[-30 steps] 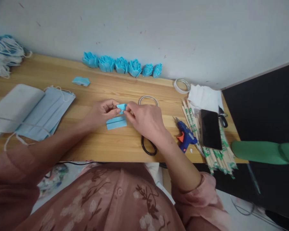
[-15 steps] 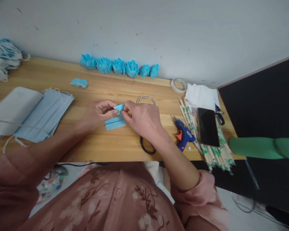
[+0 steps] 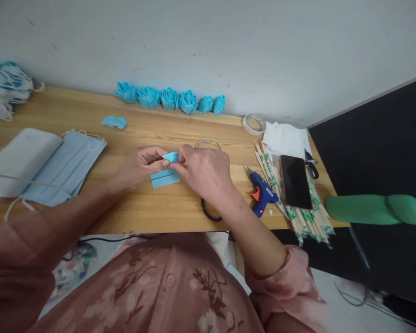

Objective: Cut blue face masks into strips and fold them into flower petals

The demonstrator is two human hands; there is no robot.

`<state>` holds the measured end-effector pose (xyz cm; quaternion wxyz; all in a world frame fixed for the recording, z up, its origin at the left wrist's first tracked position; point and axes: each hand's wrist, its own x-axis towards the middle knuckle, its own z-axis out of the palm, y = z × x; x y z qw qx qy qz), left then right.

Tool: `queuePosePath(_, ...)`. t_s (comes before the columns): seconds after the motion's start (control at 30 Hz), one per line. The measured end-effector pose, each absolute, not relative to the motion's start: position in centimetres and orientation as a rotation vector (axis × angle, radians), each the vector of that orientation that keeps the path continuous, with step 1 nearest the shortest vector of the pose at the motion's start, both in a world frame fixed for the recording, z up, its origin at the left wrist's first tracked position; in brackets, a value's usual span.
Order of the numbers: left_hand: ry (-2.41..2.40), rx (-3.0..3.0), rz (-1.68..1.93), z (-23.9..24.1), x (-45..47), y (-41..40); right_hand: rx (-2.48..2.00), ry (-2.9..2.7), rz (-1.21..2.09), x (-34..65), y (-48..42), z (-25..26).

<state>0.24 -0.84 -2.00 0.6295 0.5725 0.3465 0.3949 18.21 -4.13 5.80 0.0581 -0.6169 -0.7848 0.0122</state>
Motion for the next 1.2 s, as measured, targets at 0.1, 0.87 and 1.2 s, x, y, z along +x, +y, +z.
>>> queuePosePath(0.1,0.778,1.297,0.901,-2.1,0.2,-0.8,-1.877,-2.368,0.051,18.3,-4.2,5.7)
queuePosePath(0.87,0.89,1.303,1.027,-2.1,0.4,-0.4,-1.709,-2.326,0.033,18.9,-4.9,5.1)
queuePosePath(1.2,0.91,1.286,0.997,-1.9,0.4,-0.4,-1.653,-2.458,-0.026,19.0,-4.7,5.3)
